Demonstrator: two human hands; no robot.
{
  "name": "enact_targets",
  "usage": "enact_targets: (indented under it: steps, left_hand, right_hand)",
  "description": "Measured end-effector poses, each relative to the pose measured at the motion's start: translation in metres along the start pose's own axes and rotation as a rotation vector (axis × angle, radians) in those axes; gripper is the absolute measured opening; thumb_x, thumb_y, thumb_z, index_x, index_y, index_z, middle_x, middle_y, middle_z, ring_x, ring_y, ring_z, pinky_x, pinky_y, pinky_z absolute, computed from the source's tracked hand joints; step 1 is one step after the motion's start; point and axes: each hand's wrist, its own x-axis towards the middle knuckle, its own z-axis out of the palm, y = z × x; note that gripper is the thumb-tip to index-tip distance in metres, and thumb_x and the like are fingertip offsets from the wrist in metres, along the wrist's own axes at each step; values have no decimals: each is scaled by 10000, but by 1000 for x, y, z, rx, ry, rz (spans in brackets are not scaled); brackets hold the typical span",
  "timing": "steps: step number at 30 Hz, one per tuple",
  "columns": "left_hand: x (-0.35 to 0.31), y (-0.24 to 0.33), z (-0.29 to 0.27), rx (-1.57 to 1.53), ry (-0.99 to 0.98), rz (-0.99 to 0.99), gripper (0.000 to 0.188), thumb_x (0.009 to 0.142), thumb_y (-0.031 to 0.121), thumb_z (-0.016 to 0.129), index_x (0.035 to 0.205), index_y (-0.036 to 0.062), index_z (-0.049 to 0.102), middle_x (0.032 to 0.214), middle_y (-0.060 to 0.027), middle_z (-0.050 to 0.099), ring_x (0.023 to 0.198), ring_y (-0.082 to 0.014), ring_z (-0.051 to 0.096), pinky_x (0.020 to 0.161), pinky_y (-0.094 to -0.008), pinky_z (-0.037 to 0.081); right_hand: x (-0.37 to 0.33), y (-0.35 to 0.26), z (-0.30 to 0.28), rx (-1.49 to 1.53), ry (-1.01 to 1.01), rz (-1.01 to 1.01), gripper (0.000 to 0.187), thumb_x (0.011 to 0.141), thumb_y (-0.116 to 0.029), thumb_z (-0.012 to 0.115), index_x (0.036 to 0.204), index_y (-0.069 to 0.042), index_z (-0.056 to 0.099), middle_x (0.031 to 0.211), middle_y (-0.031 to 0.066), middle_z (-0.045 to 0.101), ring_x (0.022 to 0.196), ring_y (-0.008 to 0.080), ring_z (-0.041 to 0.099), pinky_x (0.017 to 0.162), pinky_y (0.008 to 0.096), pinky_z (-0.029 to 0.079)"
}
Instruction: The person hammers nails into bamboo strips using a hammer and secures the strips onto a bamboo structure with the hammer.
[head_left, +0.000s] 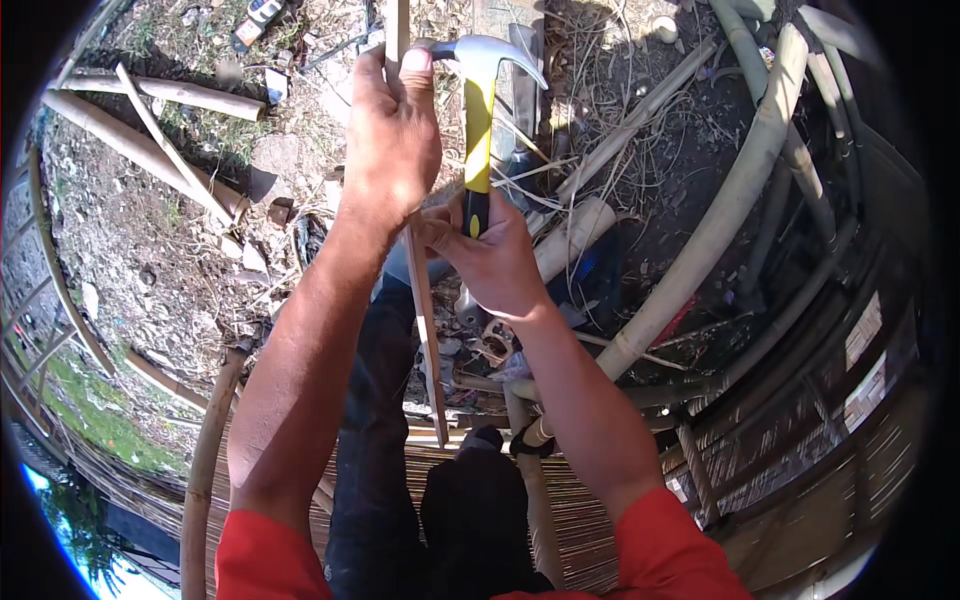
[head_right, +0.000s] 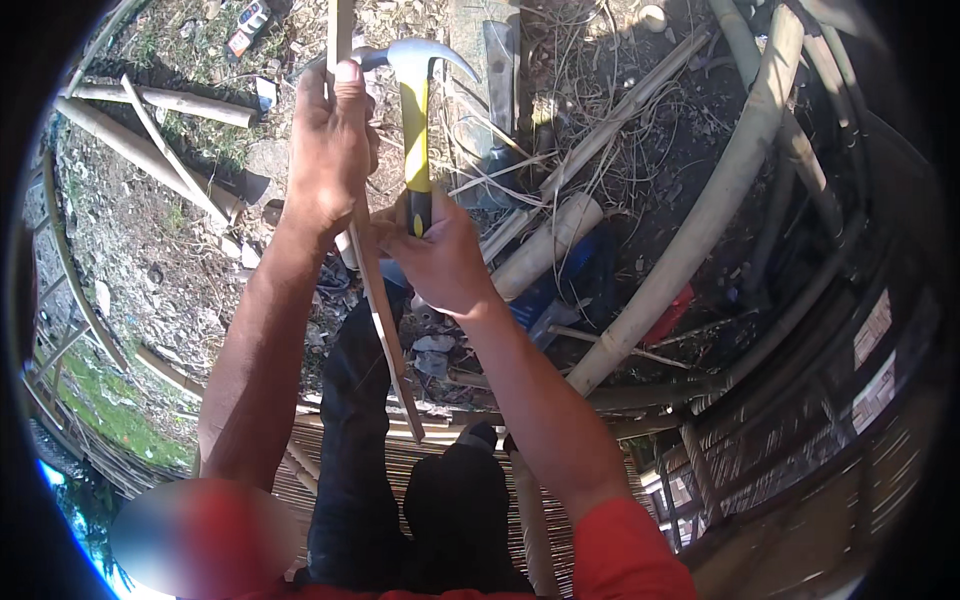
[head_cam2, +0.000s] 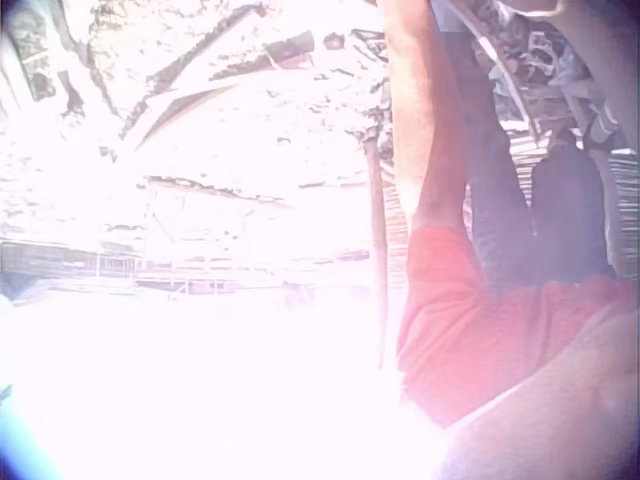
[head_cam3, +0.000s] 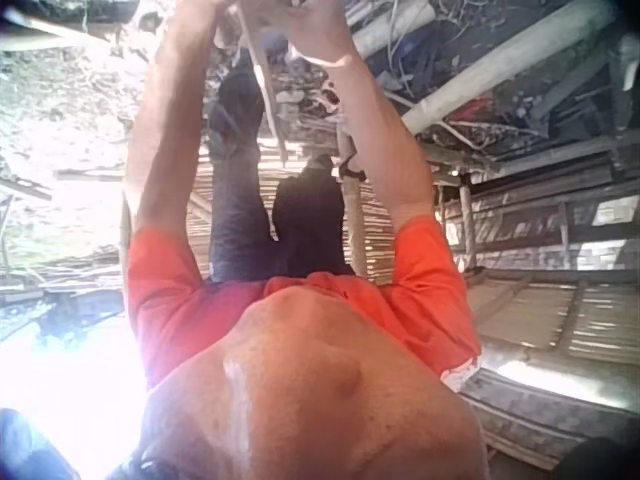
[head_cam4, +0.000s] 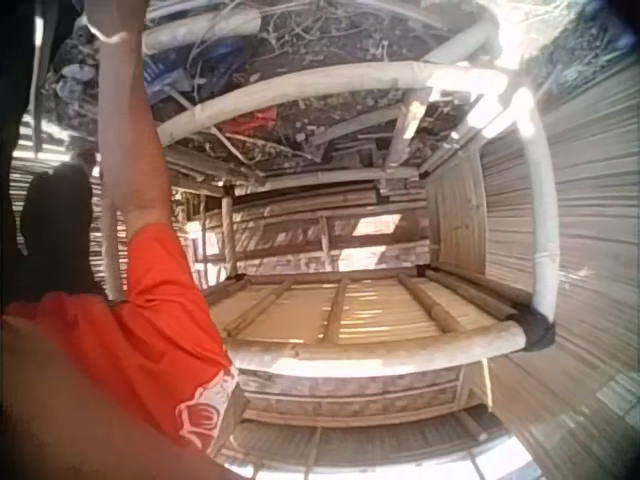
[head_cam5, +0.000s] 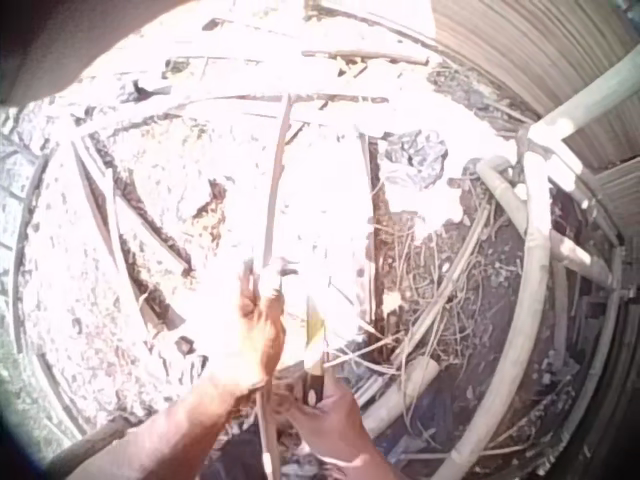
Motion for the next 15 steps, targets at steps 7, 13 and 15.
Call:
enact_targets:
  steps: [7, 13, 15]
  left_hand:
    - [76, -19, -80, 546, -152, 438, 628, 1076, 578, 459, 1489, 112, 541, 857, -46, 640, 774, -165, 608, 749, -387, 520]
    - [1, -65, -99, 998, -334, -25, 607, 1077, 593, 381, 1459, 157, 559, 1202, -215, 721, 1170, -369, 675, 972, -493, 505]
    - [-5, -86, -103, 1033, -318, -44, 622, 1077, 598, 372, 1463, 147, 553, 1204, -223, 717, 1171, -386, 670, 978, -499, 501]
  right_hand:
    - [17, 45, -70, -412, 557, -109, 375, 868, -217, 870, 860, -70, 526, 696, 3, 568, 570, 110, 522, 522, 300, 427]
    - [-15, 100, -153, -617, 763, 197, 553, 895, -532, 778, 953, -1, 638, 860, 144, 684, 794, 299, 664, 755, 427, 515]
    - [-32, 127, -173, -529, 777, 225, 696, 977, -621, 618, 1177, 44, 668, 1069, 244, 719, 1046, 413, 684, 911, 466, 509]
